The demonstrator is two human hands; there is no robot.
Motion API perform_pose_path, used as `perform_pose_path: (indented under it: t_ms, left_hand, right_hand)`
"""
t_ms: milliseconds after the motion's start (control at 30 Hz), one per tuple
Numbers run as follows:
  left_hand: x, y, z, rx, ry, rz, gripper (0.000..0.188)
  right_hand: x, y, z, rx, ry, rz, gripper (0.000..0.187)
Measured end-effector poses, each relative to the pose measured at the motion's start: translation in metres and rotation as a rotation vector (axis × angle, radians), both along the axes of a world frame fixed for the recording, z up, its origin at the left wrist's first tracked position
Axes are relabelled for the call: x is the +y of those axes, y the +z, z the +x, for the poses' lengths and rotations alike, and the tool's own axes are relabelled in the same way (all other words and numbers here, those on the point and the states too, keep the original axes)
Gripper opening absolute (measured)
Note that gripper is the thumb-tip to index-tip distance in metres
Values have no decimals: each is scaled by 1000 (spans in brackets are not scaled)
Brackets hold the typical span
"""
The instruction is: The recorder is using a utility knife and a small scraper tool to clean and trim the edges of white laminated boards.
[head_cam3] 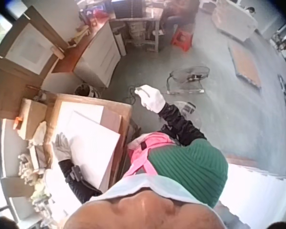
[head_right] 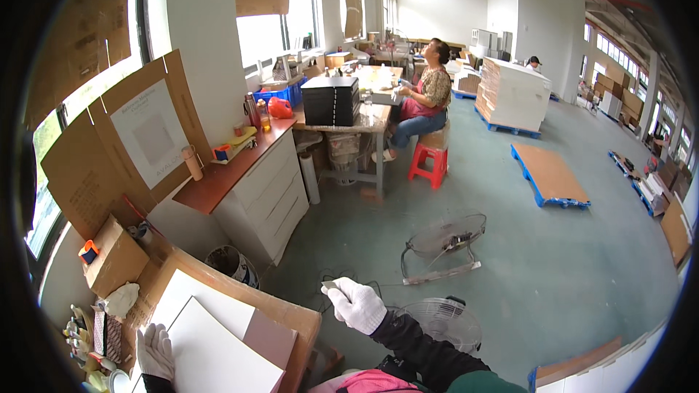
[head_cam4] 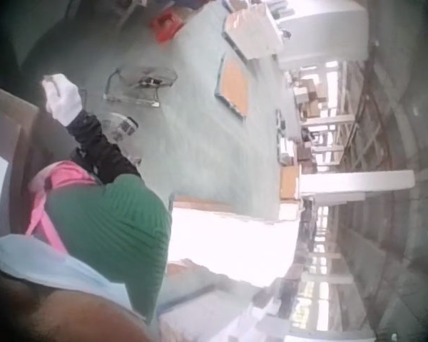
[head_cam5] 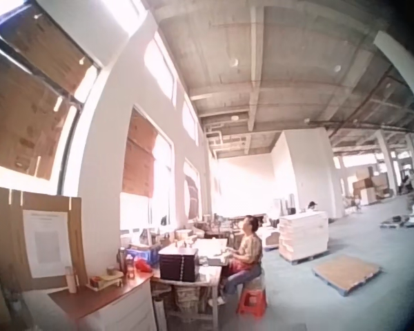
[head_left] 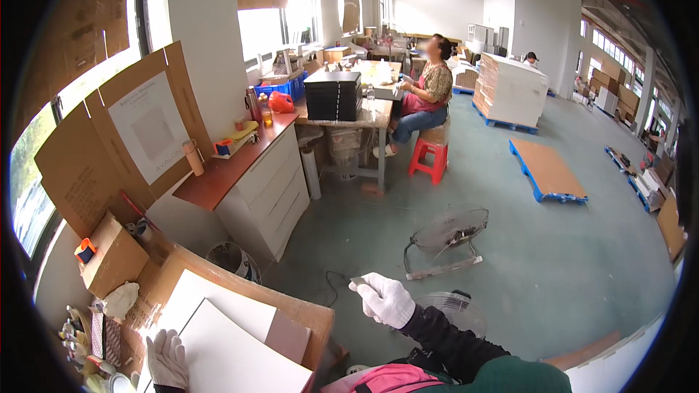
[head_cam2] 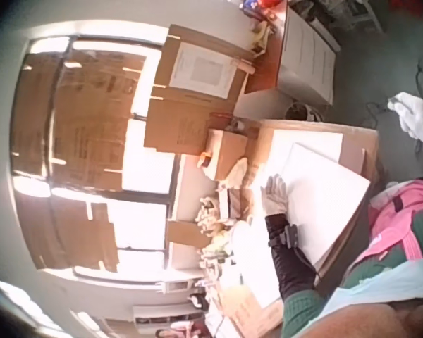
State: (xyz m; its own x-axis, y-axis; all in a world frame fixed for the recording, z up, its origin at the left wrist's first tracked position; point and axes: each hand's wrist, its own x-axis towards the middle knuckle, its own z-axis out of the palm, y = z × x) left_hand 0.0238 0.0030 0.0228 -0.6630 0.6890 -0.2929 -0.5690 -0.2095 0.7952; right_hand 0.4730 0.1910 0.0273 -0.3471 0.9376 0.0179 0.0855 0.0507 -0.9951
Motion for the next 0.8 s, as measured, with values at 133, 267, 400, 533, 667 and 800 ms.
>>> perform_pose_path:
  t_ms: [133, 267, 400, 533, 667, 800]
  left_hand:
    - [2, 0, 0, 6, 7, 8, 48]
    - [6, -2, -3, 11, 20, -30, 49]
    - [4, 5, 7, -12, 45, -63, 48]
    - [4, 2, 5, 44, 38, -4, 47]
    - [5, 3, 6, 53, 32, -41, 50]
    - [4, 5, 8, 61, 28, -21, 46]
  right_hand:
    - [-7, -1, 3, -51, 8, 52, 24]
    - [-3, -11, 3, -30, -23, -12, 25]
    - [3, 18, 11, 240, -136, -92, 23]
    - [64, 66, 59, 644, -201, 262, 41]
    - [101, 63, 75, 1043, -220, 132, 46]
    - [89, 4, 47, 920, -327, -522, 25]
